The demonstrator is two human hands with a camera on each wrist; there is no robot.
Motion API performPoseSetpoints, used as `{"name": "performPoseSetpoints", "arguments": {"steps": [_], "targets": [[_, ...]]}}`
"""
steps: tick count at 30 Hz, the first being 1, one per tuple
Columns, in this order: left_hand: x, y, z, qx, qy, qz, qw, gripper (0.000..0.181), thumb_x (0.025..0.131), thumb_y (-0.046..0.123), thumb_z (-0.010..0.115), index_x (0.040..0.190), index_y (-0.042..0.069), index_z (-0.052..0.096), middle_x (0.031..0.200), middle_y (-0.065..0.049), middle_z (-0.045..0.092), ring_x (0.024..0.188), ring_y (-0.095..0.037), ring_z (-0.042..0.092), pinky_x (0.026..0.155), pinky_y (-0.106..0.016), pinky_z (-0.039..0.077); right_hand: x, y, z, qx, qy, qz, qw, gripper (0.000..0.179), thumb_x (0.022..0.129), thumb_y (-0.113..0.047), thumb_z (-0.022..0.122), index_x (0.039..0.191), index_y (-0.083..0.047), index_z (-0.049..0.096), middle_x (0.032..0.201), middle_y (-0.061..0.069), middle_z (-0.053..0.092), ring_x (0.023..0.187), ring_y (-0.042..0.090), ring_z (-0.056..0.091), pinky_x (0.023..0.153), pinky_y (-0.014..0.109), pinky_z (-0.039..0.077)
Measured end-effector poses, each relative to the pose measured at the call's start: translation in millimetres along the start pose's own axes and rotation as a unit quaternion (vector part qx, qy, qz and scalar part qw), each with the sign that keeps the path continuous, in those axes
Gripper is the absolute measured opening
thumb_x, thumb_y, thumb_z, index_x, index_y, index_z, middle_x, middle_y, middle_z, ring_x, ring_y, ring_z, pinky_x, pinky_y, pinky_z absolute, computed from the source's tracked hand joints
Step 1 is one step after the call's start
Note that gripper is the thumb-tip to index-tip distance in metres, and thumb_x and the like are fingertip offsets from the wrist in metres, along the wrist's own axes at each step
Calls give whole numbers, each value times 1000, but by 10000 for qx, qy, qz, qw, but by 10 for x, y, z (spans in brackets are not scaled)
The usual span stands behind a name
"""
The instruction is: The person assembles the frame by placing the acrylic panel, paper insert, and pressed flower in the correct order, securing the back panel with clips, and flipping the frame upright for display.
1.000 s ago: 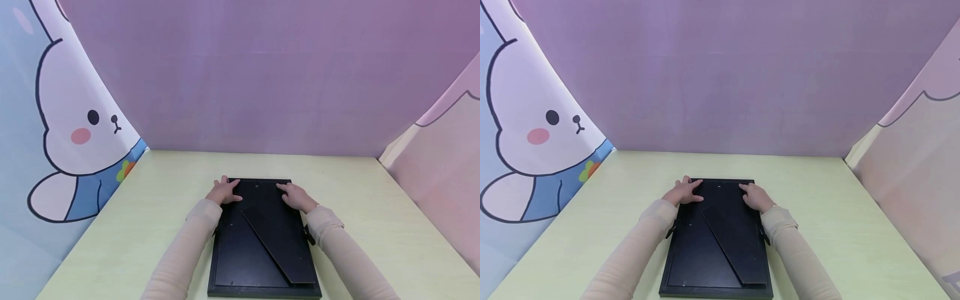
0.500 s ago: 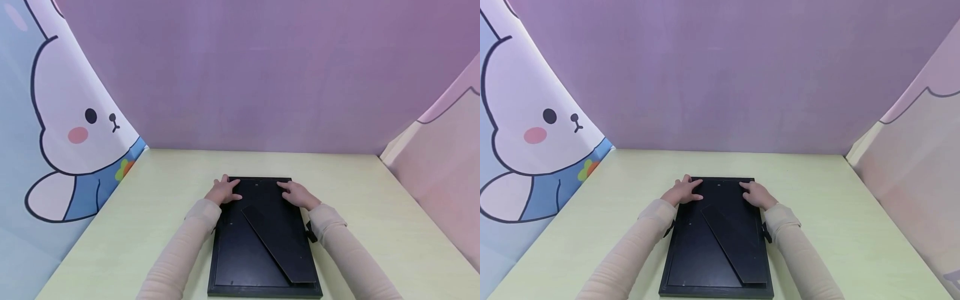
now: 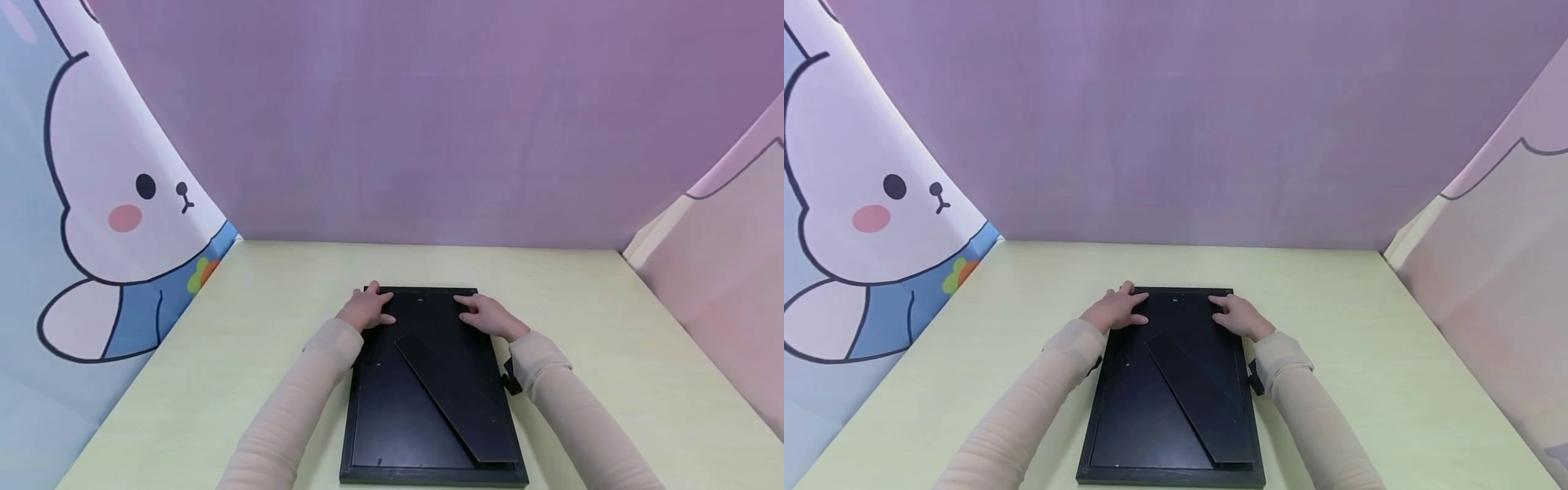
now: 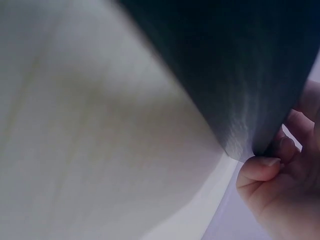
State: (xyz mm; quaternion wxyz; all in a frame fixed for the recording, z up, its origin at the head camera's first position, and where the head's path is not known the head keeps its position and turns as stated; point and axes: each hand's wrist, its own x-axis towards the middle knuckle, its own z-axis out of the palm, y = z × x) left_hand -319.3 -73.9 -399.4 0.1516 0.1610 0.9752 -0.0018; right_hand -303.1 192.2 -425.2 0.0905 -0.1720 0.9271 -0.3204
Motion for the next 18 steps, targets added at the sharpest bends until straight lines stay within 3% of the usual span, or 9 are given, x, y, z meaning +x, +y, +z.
{"name": "performPoseSetpoints", "arguments": {"steps": [9,11,18], "targets": [[-19,48,-37,368,299,85,9988,59,91,44,48,143,19,35,145,-10,23,118,-43,38,87,-43,43,9,-23,-21,-71,74,-16,9999,48,92,-9,54,137,1,41,64,3,39,53,16,34,54,30,34],[-15,37,-19,377,244,65,9990,60,92,45,46,145,20,32,146,-9,21,120,-43,36,88,-43,42,4,-30,-25,-45,80,-15,10000,48,92,-8,54,136,1,41,62,3,38,52,16,33,54,30,34],[-9,-95,193,-594,410,116,9973,60,94,45,43,147,21,26,143,-10,21,119,-42,33,86,-44,41,-20,-19,4,364,52,87,9993,47,90,-4,56,135,2,42,65,4,41,54,17,34,54,31,35]]}}
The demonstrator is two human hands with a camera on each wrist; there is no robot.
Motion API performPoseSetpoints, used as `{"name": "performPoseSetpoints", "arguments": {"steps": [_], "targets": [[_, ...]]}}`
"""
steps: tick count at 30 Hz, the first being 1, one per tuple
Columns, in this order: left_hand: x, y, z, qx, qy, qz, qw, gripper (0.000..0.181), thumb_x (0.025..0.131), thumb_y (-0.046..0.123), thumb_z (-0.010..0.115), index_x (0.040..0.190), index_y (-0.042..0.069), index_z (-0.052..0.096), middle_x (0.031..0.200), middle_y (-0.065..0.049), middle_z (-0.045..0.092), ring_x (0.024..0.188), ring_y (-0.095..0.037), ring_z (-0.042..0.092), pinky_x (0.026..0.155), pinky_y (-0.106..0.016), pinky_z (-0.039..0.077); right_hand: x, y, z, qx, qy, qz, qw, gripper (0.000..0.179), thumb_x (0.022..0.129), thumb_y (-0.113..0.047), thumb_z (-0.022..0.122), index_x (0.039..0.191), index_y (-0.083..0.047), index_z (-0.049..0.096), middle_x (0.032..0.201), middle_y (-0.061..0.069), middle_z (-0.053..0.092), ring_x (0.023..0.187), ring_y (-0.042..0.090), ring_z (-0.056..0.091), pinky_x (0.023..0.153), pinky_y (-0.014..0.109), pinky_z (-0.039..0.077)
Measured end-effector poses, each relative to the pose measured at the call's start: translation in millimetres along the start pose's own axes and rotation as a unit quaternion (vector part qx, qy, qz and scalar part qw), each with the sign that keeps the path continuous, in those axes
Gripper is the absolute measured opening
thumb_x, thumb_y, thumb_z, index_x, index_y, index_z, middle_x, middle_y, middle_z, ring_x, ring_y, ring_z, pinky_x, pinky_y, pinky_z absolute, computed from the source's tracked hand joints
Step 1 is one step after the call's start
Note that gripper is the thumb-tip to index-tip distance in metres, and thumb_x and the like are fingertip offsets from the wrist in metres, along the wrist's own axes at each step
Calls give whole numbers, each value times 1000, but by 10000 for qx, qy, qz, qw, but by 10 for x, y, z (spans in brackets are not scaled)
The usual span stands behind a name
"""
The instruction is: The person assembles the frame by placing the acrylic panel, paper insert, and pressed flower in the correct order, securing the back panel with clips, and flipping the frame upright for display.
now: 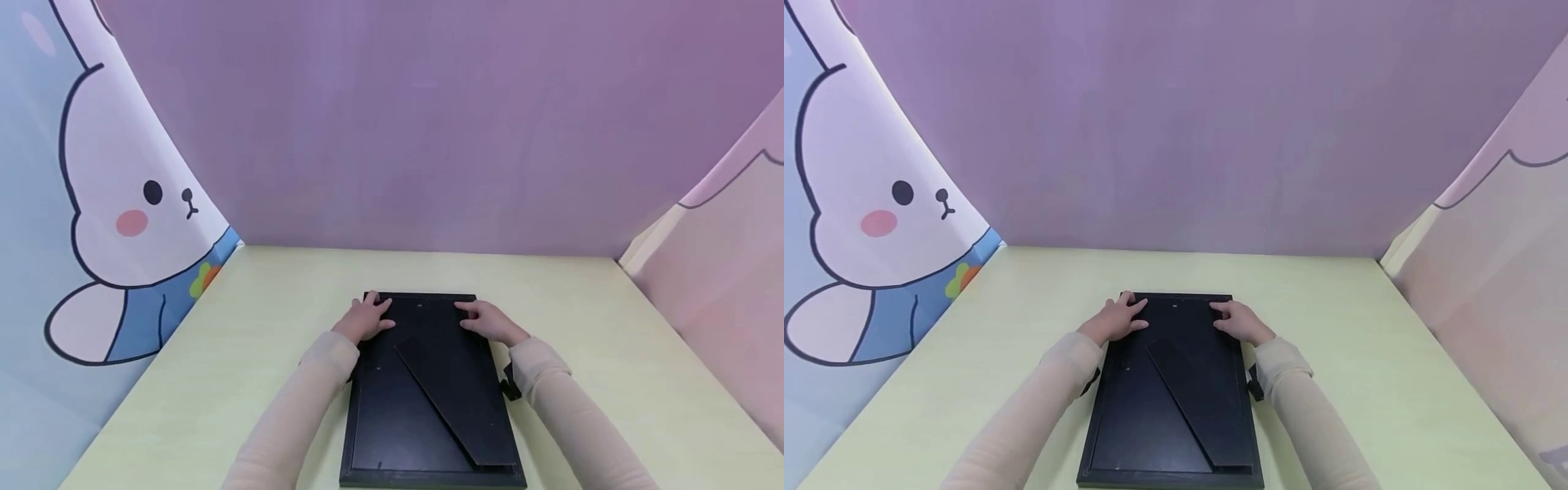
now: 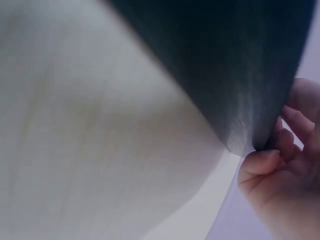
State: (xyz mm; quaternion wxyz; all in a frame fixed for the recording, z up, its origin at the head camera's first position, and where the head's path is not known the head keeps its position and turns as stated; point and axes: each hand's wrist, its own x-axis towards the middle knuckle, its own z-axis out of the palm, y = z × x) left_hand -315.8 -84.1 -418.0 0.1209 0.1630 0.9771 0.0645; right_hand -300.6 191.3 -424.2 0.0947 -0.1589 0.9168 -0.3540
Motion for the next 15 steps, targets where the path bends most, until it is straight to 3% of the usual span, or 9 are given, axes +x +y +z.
{"name": "performPoseSetpoints", "arguments": {"steps": [6,10,15], "targets": [[-62,-41,20,-710,285,-37,9971,65,93,41,50,147,19,23,145,-10,19,123,-38,31,91,-44,37,-46,-6,-13,109,163,-58,9998,52,87,4,57,136,3,40,73,7,37,60,19,34,56,31,35],[-110,-86,5,-1150,483,63,9922,69,92,36,55,148,18,19,146,-13,18,120,-37,38,92,-44,37,-67,-5,-4,-11,311,-156,9994,54,85,6,57,137,3,39,80,10,35,68,22,35,60,32,36],[-187,-124,-33,-1706,513,115,9839,74,91,31,57,148,10,15,145,-17,16,110,-32,48,88,-40,40,-96,15,-15,-62,448,-247,9987,55,85,3,60,136,3,40,80,10,39,64,20,37,58,31,37]]}}
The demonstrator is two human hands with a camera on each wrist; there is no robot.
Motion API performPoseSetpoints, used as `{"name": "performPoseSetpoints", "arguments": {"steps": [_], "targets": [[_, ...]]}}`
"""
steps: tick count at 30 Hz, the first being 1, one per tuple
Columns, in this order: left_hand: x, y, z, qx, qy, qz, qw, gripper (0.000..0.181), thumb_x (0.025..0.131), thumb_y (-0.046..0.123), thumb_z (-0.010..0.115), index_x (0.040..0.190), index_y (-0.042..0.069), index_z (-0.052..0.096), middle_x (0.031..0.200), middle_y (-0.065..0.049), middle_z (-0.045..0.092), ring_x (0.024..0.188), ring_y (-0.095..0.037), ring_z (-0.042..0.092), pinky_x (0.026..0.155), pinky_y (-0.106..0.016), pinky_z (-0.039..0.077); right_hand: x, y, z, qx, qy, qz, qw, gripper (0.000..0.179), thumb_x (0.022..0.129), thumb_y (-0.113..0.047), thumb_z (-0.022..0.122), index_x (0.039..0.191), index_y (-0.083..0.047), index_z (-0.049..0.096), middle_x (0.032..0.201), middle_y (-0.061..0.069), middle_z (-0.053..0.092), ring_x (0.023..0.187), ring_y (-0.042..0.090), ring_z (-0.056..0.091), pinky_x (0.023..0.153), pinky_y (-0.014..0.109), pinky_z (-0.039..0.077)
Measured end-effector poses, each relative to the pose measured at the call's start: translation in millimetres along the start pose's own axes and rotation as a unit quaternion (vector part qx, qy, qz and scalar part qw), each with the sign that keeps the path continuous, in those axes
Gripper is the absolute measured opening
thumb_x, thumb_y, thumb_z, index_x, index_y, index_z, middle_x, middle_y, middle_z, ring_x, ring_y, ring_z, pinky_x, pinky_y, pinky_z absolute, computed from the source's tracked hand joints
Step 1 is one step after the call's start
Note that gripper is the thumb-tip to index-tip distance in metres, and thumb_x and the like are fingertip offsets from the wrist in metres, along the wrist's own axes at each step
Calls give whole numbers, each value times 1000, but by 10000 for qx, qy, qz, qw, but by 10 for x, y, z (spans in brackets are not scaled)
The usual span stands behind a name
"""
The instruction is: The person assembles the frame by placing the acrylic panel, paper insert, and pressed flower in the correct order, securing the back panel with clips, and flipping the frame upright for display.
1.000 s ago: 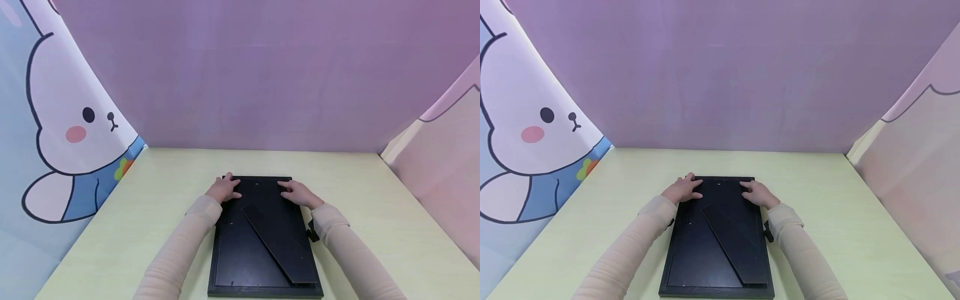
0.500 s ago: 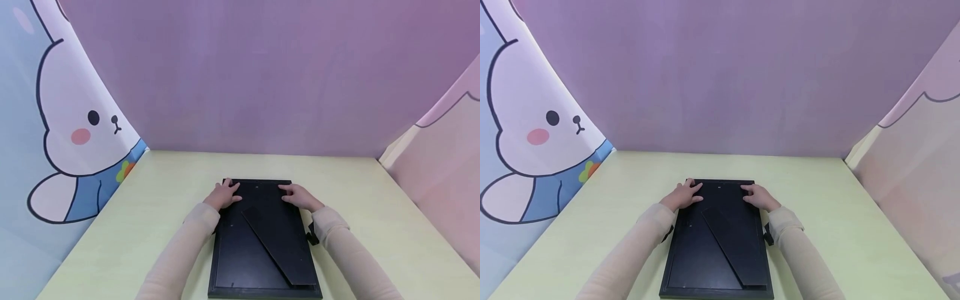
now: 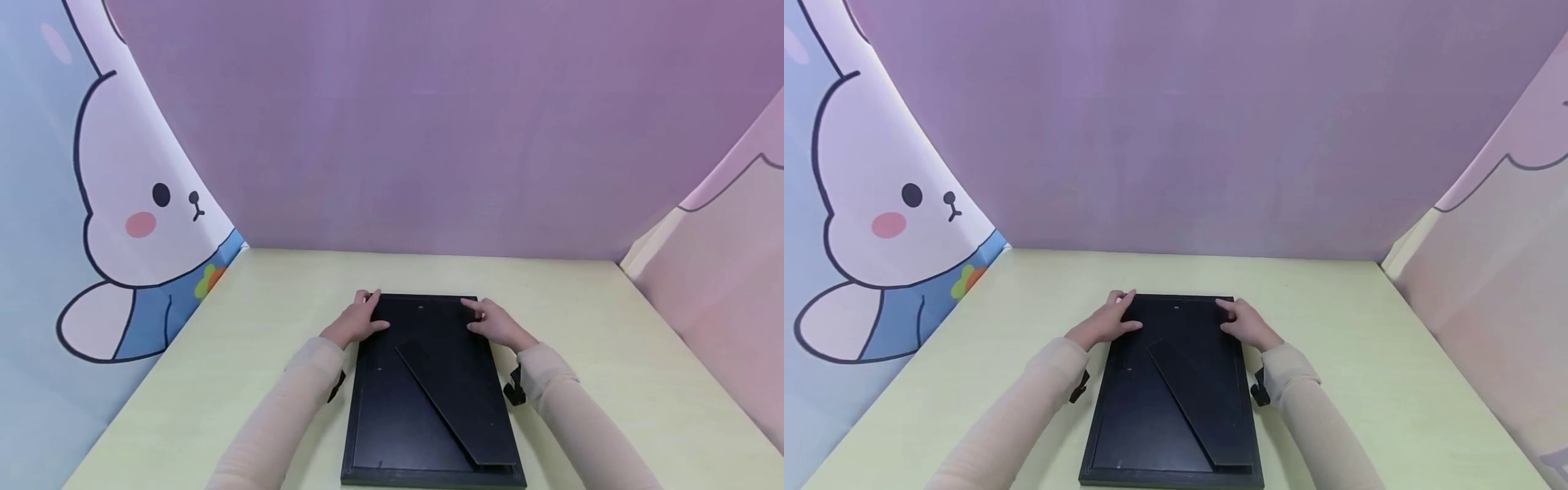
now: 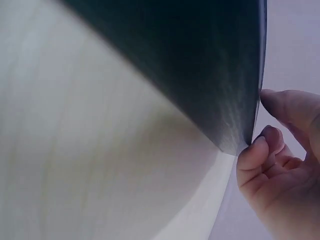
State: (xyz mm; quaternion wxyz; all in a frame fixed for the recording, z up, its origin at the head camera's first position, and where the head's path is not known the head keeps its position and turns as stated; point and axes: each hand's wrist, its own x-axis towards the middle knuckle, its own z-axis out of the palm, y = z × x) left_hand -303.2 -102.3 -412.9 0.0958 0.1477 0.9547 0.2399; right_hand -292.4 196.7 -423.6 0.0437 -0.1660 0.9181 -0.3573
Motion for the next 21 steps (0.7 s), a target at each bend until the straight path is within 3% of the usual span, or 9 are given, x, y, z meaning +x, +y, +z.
{"name": "performPoseSetpoints", "arguments": {"steps": [6,14,21], "targets": [[-94,-19,20,-324,9,-55,9995,79,91,31,59,148,9,10,146,-20,11,101,-29,52,81,-38,42,-68,7,-42,161,-116,40,9998,57,87,0,59,139,2,36,80,8,41,57,17,36,52,29,35],[-183,-67,64,-359,84,-2,9993,82,90,32,60,148,7,7,144,-21,14,90,-24,53,74,-35,42,-125,16,-73,142,-159,-118,9997,58,87,-3,60,137,8,34,78,7,44,55,15,38,52,28,35],[-272,-91,57,-400,99,195,9990,83,89,37,59,147,4,10,140,-23,19,93,-27,51,73,-35,42,-238,19,-119,393,-306,-430,9978,59,88,-9,60,137,8,33,77,7,46,58,14,40,52,29,36]]}}
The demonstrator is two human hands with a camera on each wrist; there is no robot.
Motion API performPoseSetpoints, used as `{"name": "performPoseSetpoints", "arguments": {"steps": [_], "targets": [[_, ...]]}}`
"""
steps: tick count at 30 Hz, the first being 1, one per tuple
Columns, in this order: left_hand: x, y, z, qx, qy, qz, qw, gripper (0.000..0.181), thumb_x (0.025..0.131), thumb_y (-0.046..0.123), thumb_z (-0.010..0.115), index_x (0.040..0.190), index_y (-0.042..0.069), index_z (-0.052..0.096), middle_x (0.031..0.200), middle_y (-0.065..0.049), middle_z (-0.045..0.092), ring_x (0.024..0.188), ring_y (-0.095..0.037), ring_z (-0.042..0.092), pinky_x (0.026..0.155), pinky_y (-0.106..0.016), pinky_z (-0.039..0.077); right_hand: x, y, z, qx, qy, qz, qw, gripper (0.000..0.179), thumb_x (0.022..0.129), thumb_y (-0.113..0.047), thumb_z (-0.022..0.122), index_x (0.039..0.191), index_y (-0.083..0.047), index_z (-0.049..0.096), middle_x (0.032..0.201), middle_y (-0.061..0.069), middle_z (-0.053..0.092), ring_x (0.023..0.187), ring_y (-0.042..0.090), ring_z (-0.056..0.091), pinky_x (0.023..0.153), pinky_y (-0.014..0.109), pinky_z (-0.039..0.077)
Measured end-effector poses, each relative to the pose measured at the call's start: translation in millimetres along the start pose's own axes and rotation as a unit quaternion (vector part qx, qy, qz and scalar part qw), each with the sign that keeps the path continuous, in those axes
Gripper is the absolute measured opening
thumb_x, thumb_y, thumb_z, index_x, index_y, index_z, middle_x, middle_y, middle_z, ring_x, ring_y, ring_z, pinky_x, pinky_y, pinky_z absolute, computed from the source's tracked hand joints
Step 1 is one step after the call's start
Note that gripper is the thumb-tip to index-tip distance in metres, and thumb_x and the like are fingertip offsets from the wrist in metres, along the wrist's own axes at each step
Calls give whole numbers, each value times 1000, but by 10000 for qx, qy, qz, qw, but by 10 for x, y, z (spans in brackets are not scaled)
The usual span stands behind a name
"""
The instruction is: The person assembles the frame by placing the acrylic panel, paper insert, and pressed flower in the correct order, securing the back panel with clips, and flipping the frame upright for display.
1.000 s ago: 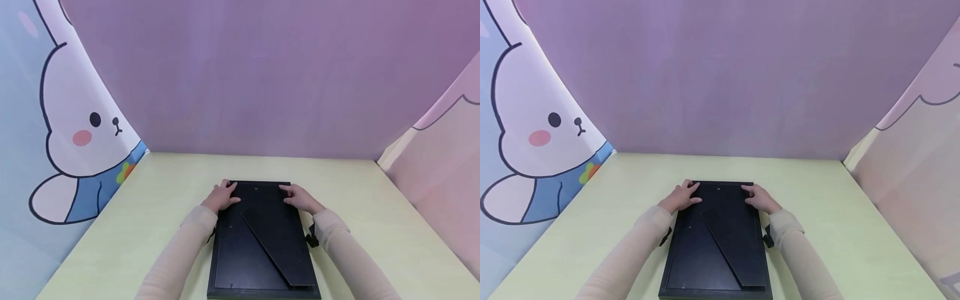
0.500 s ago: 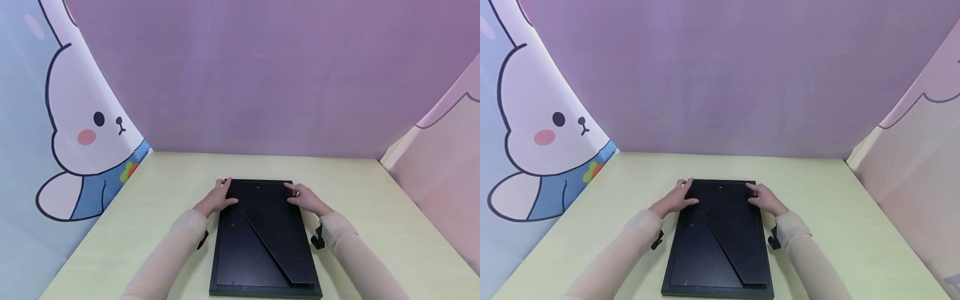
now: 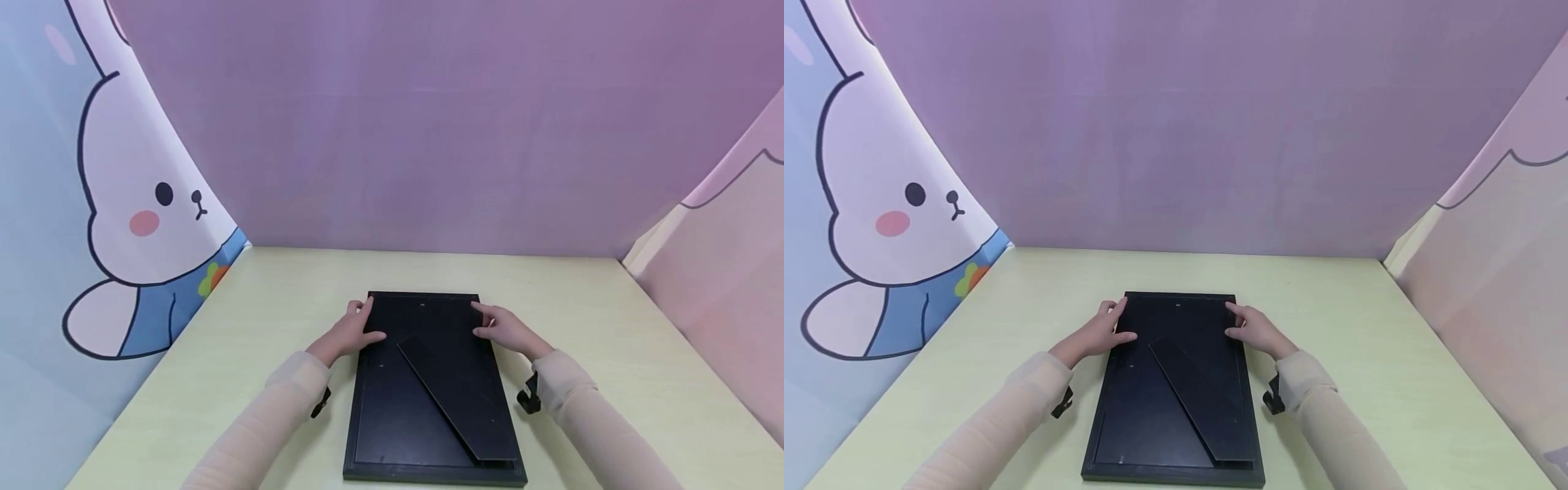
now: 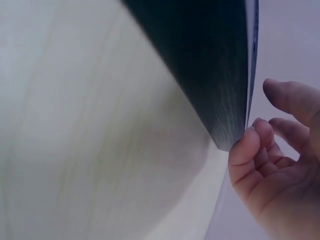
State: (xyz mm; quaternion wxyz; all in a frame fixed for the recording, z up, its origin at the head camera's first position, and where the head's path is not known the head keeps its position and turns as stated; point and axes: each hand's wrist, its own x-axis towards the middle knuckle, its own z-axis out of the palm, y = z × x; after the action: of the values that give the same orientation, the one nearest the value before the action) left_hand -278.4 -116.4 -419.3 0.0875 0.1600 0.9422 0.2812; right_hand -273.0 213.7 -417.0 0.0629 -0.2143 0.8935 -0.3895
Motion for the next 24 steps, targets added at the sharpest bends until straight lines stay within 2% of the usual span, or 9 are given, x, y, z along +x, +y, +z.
{"name": "performPoseSetpoints", "arguments": {"steps": [2,6,10,17,21,24], "targets": [[-29,-4,3,-12,-14,1,10000,83,89,37,59,147,3,10,139,-23,20,97,-28,50,75,-35,42,-28,-4,-7,73,-31,-74,9999,60,88,-11,61,137,9,33,77,7,46,58,13,41,52,29,37],[-109,47,-22,-95,-56,-154,9998,81,89,31,61,146,0,13,141,-24,19,103,-29,50,81,-39,41,-42,-5,0,102,-52,209,9997,61,88,-8,60,139,7,31,79,8,48,58,15,44,52,29,40],[-157,35,-26,-124,-37,-109,9999,81,89,31,62,146,-2,13,138,-25,21,102,-29,50,83,-40,41,-58,-2,12,118,-113,341,9993,62,88,-7,60,140,8,28,80,8,48,58,18,44,51,29,40],[-247,-4,-26,-34,-31,107,9999,82,90,32,60,144,-6,13,135,-28,23,80,-23,52,73,-36,44,-152,-31,10,275,-167,406,9987,64,89,-8,60,140,9,25,80,8,49,60,18,47,52,29,43],[-281,-40,-5,-95,-20,34,9999,82,89,29,62,144,-6,14,136,-30,23,95,-29,53,84,-41,42,-203,-33,12,342,-228,380,9984,65,89,-8,60,140,10,24,80,8,49,59,18,46,52,30,43],[-320,-52,6,-82,-23,-56,9999,82,88,30,63,144,-6,14,136,-30,23,109,-32,47,91,-43,38,-245,-33,17,395,-281,410,9980,66,89,-9,60,140,11,23,81,8,48,61,19,47,53,33,44]]}}
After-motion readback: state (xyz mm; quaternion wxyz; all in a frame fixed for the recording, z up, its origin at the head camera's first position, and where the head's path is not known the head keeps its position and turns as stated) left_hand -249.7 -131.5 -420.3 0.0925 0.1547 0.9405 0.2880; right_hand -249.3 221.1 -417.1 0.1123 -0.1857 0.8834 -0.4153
